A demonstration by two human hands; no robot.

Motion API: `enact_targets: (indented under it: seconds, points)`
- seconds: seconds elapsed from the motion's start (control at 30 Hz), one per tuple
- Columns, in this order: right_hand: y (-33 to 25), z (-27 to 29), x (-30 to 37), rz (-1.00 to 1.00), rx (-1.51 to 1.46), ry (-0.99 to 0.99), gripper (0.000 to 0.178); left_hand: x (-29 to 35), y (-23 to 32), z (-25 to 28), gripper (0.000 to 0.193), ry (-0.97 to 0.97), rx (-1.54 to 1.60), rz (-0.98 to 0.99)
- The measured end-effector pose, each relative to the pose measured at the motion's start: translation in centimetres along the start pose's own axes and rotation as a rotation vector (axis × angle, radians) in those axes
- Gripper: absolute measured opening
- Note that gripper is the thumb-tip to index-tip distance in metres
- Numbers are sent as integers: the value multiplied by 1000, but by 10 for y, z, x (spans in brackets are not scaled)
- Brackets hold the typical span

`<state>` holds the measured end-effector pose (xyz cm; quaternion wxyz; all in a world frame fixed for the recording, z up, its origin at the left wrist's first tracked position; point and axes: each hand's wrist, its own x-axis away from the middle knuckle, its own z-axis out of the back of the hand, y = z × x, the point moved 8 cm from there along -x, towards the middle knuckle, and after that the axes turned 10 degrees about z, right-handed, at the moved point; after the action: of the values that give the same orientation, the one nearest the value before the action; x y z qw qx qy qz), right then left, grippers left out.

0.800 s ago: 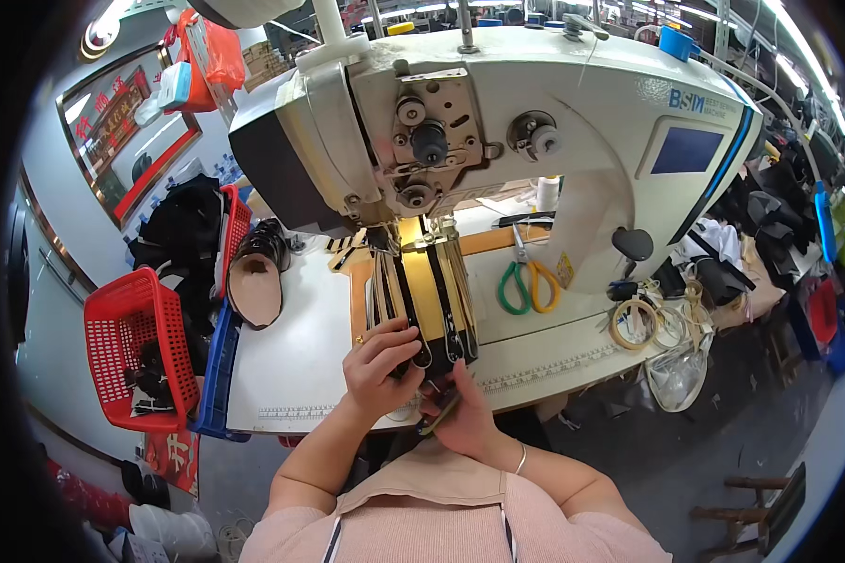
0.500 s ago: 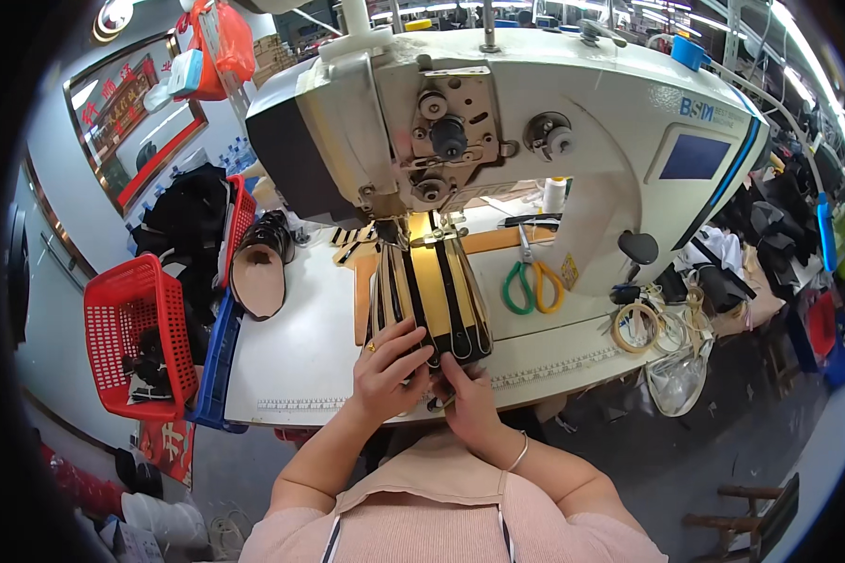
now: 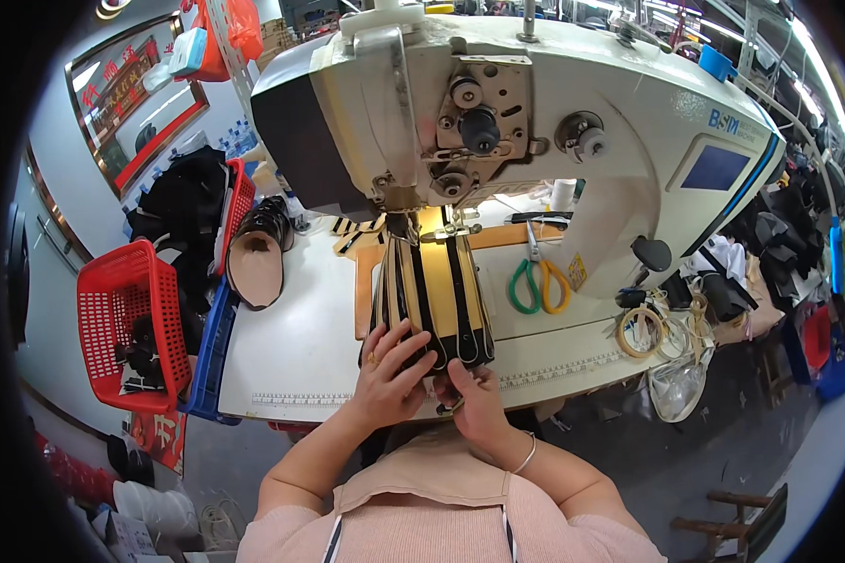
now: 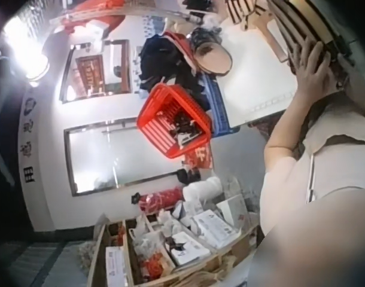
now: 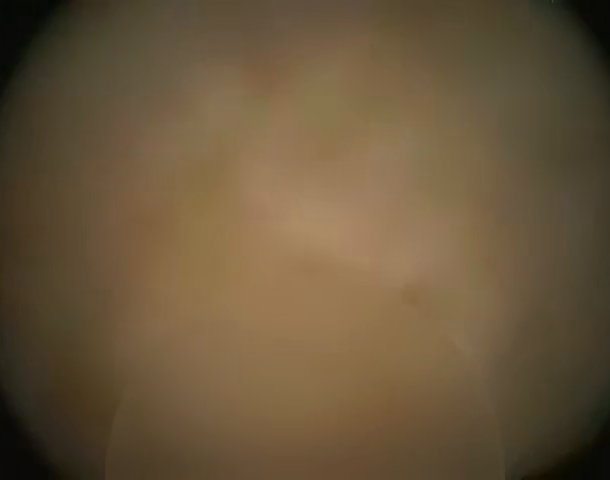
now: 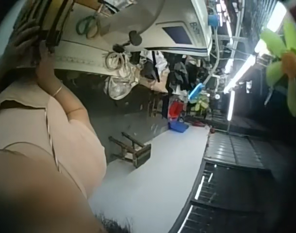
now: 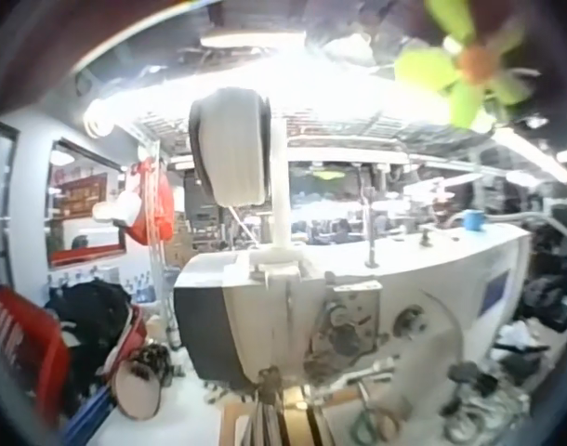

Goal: Stitching shoe upper components using an industrial sewing machine in a manufacturing setting.

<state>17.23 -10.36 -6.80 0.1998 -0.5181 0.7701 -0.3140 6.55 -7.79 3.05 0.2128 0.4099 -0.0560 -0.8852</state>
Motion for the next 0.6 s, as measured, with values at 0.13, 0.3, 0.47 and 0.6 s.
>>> enact_targets:
  seconds: [0.13, 0.3, 0.47, 0.6]
  points:
    - [-23, 15, 29, 117, 178, -25, 9, 14, 39, -8, 31, 43, -112, -12]
    - [-59, 41, 69, 196, 316, -3, 9, 11, 105, -2, 26, 114, -110, -3]
    - [-79, 99, 114, 294, 695, -169, 14, 28, 157, -20, 21, 96, -175, -26]
    - [-88, 147, 150, 341, 278, -153, 21, 66, 190, -40, 18, 122, -160, -29]
